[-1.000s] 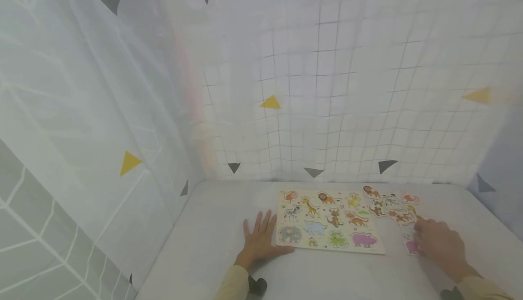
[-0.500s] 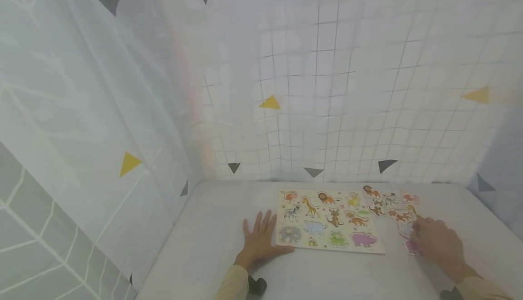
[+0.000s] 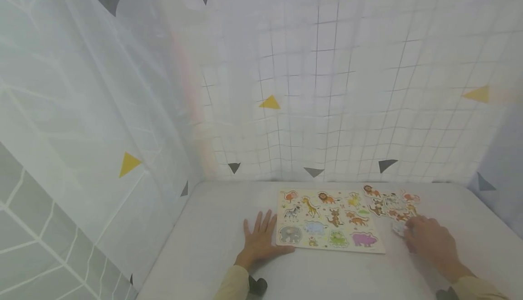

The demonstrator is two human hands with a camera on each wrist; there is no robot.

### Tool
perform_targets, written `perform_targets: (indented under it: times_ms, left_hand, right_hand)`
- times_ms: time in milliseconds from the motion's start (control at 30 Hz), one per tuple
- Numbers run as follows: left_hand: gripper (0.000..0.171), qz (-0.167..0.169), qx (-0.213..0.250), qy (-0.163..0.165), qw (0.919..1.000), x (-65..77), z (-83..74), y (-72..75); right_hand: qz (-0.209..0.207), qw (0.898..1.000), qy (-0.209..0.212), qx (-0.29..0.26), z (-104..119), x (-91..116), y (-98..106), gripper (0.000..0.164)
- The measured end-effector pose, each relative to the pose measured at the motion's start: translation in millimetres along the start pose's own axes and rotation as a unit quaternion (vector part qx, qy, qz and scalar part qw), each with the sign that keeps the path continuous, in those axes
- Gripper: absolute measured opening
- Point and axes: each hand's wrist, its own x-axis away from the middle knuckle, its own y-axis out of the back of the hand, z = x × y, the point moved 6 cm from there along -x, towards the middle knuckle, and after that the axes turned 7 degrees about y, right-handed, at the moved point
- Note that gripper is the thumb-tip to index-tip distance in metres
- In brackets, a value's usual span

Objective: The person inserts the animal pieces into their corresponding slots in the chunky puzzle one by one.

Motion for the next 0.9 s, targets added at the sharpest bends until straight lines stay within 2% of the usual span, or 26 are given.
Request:
perform_targets:
  times_ms: [200, 433, 700, 900]
  left_hand:
    - [0.124, -0.001, 0.026, -0.005, 0.9996, 5.3, -3.0, 7.2]
    - [0.125, 0.001, 0.017, -0.003, 0.9999, 4.0, -1.4, 5.1]
    - [0.124, -0.005, 0.012, -0.003, 0.9999, 4.2, -2.0, 5.6]
    - [0.123, 0.001, 0.000, -0.005, 1.0000, 7.9, -5.8, 10.1]
  right_hand:
    - [-0.034, 0.999, 0.030, -0.009, 8, 0, 1, 0.026]
    - [-0.063, 0.996, 0.053, -0.014, 17, -1, 1, 0.023]
    - [-0.037, 0.998, 0.045, -0.040, 26, -5, 2, 0.024]
    - [-0.037, 0.996, 0.048, -0.063, 37, -5, 5, 0.026]
